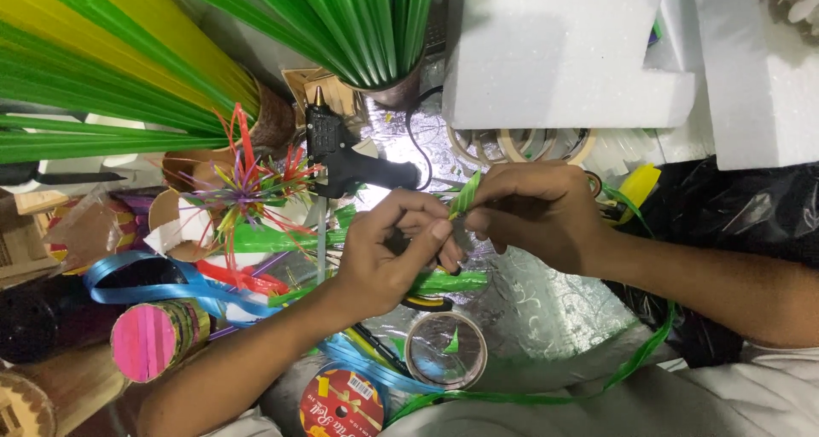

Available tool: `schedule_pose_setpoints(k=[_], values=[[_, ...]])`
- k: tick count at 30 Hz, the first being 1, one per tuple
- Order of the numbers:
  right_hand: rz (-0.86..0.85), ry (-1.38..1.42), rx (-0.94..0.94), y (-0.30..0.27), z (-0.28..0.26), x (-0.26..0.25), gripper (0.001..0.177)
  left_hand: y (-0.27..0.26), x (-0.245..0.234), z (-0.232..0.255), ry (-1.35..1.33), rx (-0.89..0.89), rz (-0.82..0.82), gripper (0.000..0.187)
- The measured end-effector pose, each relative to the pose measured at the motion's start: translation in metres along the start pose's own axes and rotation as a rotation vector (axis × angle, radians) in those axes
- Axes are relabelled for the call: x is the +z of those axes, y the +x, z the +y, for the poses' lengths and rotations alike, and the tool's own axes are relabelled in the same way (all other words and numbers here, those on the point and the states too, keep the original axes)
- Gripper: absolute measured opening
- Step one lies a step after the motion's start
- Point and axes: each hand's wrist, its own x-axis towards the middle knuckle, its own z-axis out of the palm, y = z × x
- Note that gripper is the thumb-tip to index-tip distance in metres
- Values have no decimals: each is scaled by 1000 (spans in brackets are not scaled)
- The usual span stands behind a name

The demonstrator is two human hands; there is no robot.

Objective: Assembling a decorative upper structure by tying and gluing green plastic ribbons.

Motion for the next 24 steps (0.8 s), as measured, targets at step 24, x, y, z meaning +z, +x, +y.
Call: schedule_pose_setpoints(k=[24], values=[[14,91,66,-5,1,0,7,0,-2,-3,-55,15,-89,14]])
